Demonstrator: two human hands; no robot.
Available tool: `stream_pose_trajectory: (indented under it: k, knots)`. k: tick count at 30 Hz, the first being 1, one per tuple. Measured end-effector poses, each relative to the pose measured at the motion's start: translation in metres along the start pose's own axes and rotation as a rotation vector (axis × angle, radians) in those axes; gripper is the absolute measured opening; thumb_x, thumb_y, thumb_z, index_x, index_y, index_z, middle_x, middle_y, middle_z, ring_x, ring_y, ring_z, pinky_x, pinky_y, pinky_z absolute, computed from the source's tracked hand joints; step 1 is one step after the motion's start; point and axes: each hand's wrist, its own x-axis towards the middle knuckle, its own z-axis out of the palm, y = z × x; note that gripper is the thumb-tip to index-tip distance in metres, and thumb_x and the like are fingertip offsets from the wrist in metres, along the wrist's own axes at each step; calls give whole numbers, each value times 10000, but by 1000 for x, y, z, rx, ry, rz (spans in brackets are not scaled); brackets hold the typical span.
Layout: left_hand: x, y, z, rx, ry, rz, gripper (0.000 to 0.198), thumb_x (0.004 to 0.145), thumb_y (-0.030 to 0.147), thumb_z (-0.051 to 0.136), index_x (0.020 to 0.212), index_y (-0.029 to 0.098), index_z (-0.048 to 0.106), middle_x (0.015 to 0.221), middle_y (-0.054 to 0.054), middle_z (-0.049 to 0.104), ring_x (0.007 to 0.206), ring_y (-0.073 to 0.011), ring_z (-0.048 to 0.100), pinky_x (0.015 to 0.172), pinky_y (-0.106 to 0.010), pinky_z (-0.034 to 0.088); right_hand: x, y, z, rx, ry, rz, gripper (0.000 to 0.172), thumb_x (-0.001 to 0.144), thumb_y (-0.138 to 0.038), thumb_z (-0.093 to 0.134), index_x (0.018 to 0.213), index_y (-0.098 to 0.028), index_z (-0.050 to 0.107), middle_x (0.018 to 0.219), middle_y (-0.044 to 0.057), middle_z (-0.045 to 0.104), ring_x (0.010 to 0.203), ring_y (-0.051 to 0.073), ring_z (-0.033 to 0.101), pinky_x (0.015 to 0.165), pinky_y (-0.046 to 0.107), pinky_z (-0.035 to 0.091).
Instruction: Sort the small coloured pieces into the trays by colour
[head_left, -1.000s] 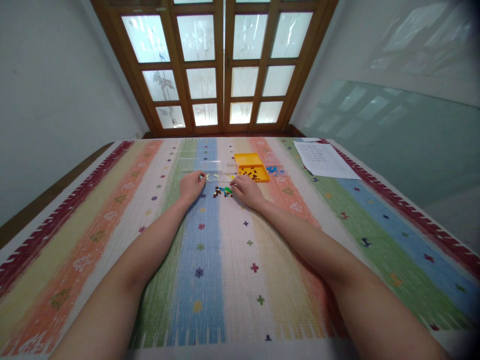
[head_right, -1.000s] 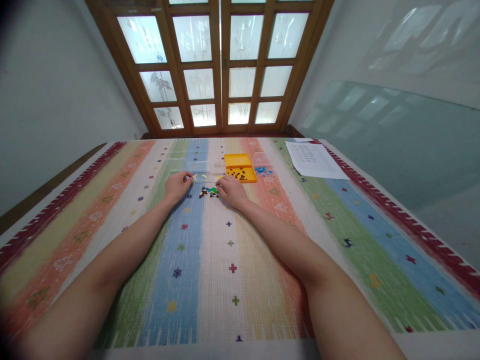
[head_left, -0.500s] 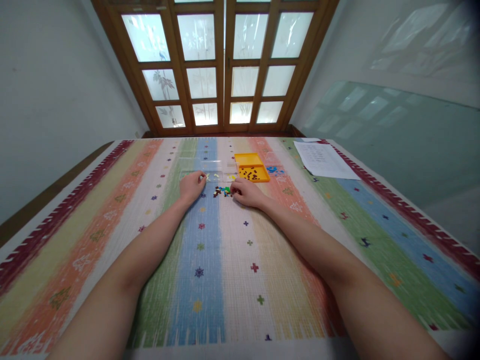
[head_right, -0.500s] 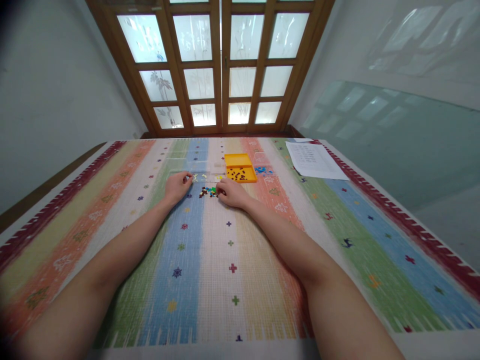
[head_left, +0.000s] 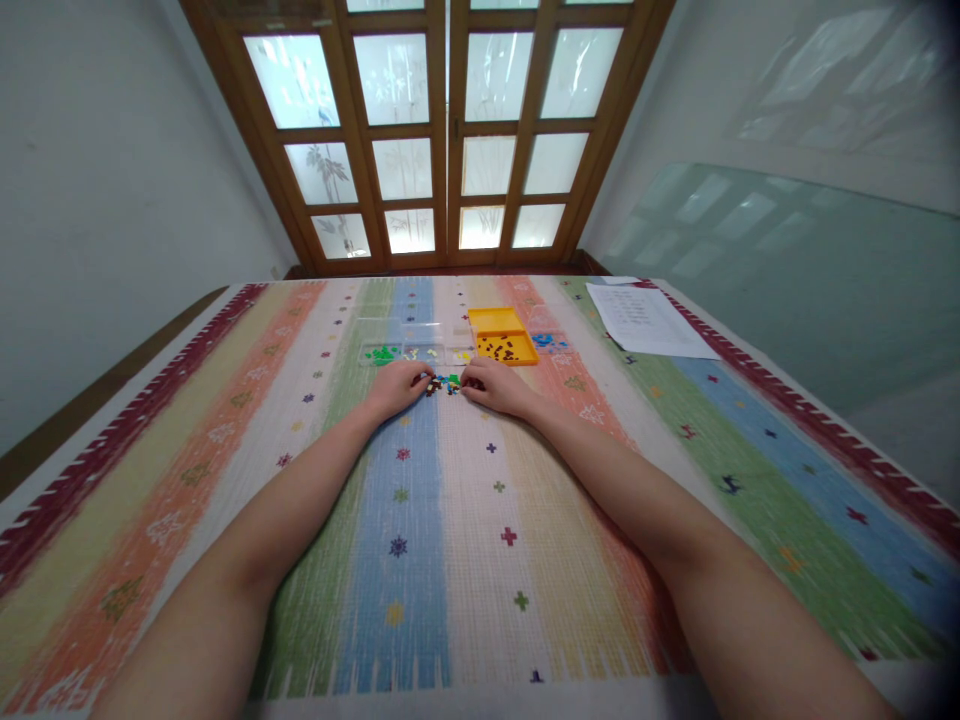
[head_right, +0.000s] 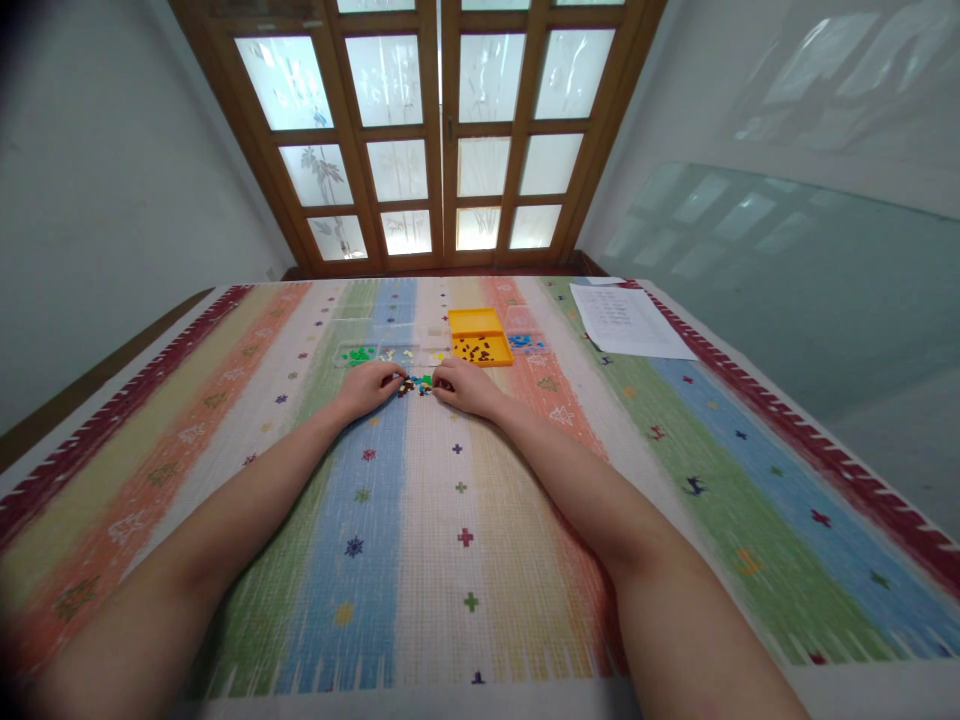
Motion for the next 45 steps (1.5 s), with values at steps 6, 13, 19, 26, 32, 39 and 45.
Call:
stream_pose_trajectory:
  k: [6, 13, 19, 26, 32, 39, 45]
  knots:
    - [0, -3, 3, -33, -46, 83, 286, 978, 248, 550, 1127, 248, 793, 1122, -66, 788, 1031, -241, 695, 912, -334, 495, 2, 12, -6, -52, 281, 139, 91, 979, -252, 628, 971, -213, 710, 1008, 79, 684, 983, 245, 592, 887, 357, 440]
    - [0, -3, -1, -56, -72, 88, 316, 967, 224, 536, 1129, 265, 804, 1121, -52, 796, 1013, -229, 705, 891, -318, 496, 0, 41, -18, -95, 422, 284, 121, 950, -237, 608, 942, -208, 725, 993, 98, 703, 957, 266, 609, 866, 389, 459]
    - [-1, -3, 1, -10, -58, 29, 313, 957, 254, 556, 1147, 265, 804, 1089, -62, 796, 976, -244, 697, 843, -323, 485, -5, 66, -25, -151, 489, 395, 187, 963, -297, 592, 945, -200, 752, 910, 92, 703, 875, 263, 612, 800, 386, 450]
    - [2, -1, 2, -9, -55, 23, 294, 947, 281, 585, 1143, 258, 803, 972, -62, 785, 854, -232, 673, 751, -311, 449, -4, 69, -25, -183, 499, 448, 199, 970, -315, 596, 955, -197, 755, 881, 89, 700, 818, 251, 601, 749, 373, 423]
    - [7, 1, 2, -41, -73, 2, 260, 958, 328, 599, 1094, 241, 803, 883, -60, 764, 789, -224, 651, 710, -307, 428, -3, 66, -20, -166, 511, 438, 198, 978, -325, 579, 937, -200, 727, 918, 102, 708, 851, 257, 609, 753, 369, 437]
    - [6, 0, 5, -32, -34, -6, 250, 977, 358, 601, 1069, 239, 801, 906, -63, 764, 803, -225, 652, 725, -313, 431, -2, 56, -15, -154, 486, 362, 192, 973, -309, 563, 953, -207, 724, 923, 94, 700, 875, 257, 612, 798, 378, 461]
    - [6, 0, 7, -42, 41, -51, 272, 985, 380, 592, 1091, 234, 794, 858, -47, 749, 785, -215, 649, 719, -309, 422, -2, 49, -15, -117, 468, 326, 163, 957, -275, 576, 932, -207, 721, 938, 93, 709, 895, 257, 619, 819, 378, 459]
